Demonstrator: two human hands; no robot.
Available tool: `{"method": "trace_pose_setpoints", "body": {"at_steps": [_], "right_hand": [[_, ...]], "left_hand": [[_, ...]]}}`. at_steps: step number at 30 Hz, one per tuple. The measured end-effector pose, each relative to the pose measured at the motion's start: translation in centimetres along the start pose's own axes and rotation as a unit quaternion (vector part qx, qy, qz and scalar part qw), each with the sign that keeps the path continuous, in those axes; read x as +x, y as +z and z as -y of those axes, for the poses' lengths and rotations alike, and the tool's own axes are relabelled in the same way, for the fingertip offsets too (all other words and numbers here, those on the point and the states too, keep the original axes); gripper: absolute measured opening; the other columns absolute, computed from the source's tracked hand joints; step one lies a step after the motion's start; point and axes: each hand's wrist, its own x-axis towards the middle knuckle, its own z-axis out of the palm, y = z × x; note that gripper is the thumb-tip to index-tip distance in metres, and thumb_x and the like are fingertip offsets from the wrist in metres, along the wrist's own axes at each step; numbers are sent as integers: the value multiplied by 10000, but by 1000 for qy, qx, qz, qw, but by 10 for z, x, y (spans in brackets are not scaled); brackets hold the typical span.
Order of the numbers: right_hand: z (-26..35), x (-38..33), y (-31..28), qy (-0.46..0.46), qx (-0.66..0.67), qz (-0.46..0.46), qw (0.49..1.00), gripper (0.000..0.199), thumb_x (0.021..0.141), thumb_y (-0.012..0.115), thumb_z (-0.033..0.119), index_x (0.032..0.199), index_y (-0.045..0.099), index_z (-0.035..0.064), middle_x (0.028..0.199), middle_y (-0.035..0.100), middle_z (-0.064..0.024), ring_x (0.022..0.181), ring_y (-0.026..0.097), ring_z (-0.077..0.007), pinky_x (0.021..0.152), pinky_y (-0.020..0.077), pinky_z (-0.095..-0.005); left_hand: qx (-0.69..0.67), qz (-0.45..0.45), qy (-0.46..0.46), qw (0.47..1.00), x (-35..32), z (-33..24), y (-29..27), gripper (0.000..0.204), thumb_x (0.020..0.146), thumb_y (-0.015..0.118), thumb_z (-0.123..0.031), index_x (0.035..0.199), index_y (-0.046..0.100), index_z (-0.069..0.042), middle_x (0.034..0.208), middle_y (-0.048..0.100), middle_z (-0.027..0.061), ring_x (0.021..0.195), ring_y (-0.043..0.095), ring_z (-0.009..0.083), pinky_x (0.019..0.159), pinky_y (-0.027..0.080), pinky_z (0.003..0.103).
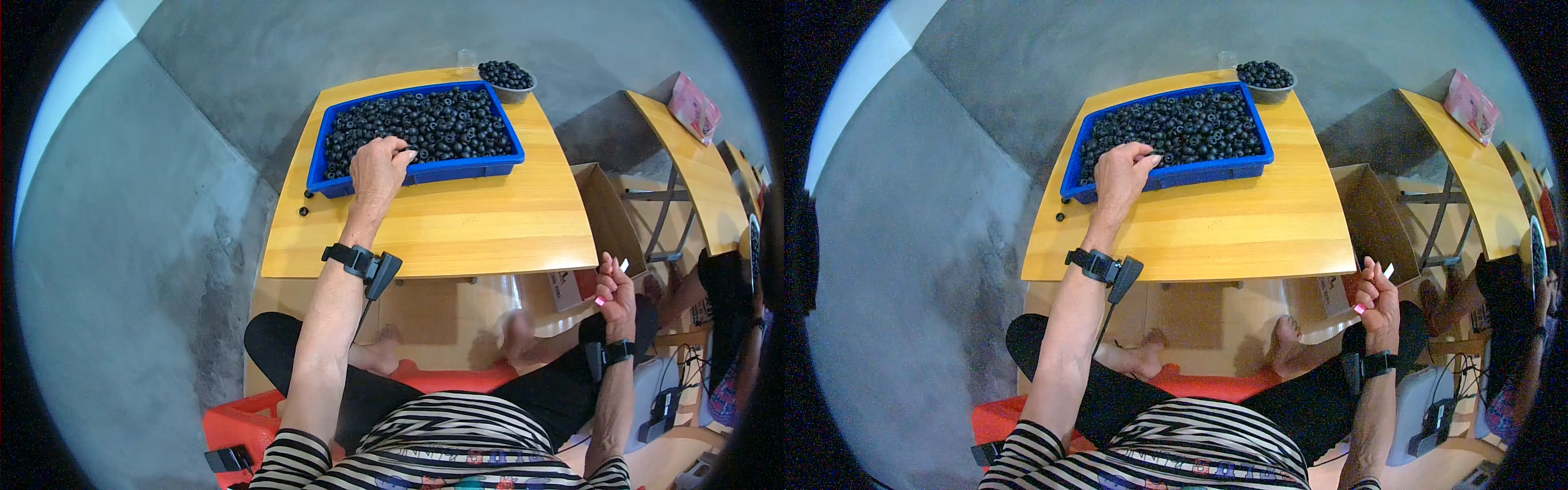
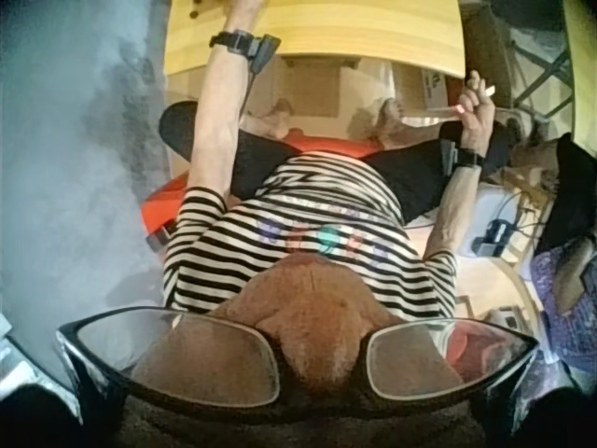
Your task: The recorder trims or cleans small black rubber/plastic parts using a utility knife.
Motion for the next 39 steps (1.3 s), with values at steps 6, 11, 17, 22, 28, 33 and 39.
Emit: {"method": "trace_pose_setpoints", "body": {"at_steps": [6, 11, 17, 22, 28, 33, 39], "right_hand": [[-22, -22, 25, 15, 84, -5, 996, 216, 947, 483, 188, 1066, 528, 14, 750, 533, -19, 492, 326, -37, 369, 236, -168], [-51, -52, 70, 2, -33, 14, 999, 210, 935, 508, 226, 1051, 532, 53, 713, 489, 15, 458, 300, -24, 363, 215, -161], [-88, -64, 174, 16, -280, 98, 955, 177, 894, 550, 177, 1005, 574, 42, 681, 436, 35, 458, 305, -23, 371, 221, -178], [-110, -33, 222, 0, -424, 140, 895, 202, 858, 607, 134, 1030, 578, 32, 760, 487, 44, 558, 373, -7, 473, 292, -147], [-125, 6, 220, -62, -478, 264, 836, 218, 794, 675, 49, 997, 600, 30, 794, 514, 45, 665, 423, -13, 567, 366, -156], [-127, 26, 223, -92, -515, 315, 792, 172, 782, 665, 37, 947, 618, 31, 720, 485, 46, 641, 404, -25, 555, 349, -167], [-110, 43, 219, -49, -509, 378, 772, 120, 799, 631, 23, 917, 608, 19, 679, 461, 52, 625, 400, -26, 548, 347, -180]], "left_hand": [[-65, -33, -30, 997, -7, 1, -2, 188, 727, 714, -149, 858, 656, -28, 757, 660, 105, 691, 636, 233, 600, 488, 328], [-443, -29, -121, 888, -39, -40, -25, 120, 829, 630, -61, 921, 610, 14, 821, 643, 59, 724, 596, 94, 616, 480, 230], [-576, 153, -112, 795, -106, -90, -39, 281, 789, 656, 11, 1058, 580, -7, 874, 633, 49, 768, 592, 80, 661, 498, 210], [-509, 142, -99, 843, -108, -101, -47, 353, 734, 713, 22, 1065, 598, -19, 838, 636, 25, 764, 602, 72, 697, 512, 213], [-416, 114, -34, 902, -106, -86, -36, 417, 728, 710, 44, 1114, 558, -5, 890, 638, 53, 815, 609, 93, 724, 510, 223], [-422, 121, -61, 897, -99, -89, -36, 489, 745, 677, 74, 1193, 495, -3, 937, 650, 89, 843, 624, 116, 744, 513, 239], [-465, 126, -152, 863, -96, -107, -39, 524, 746, 678, 72, 1219, 466, 0, 913, 659, 108, 824, 639, 125, 730, 527, 242]]}}
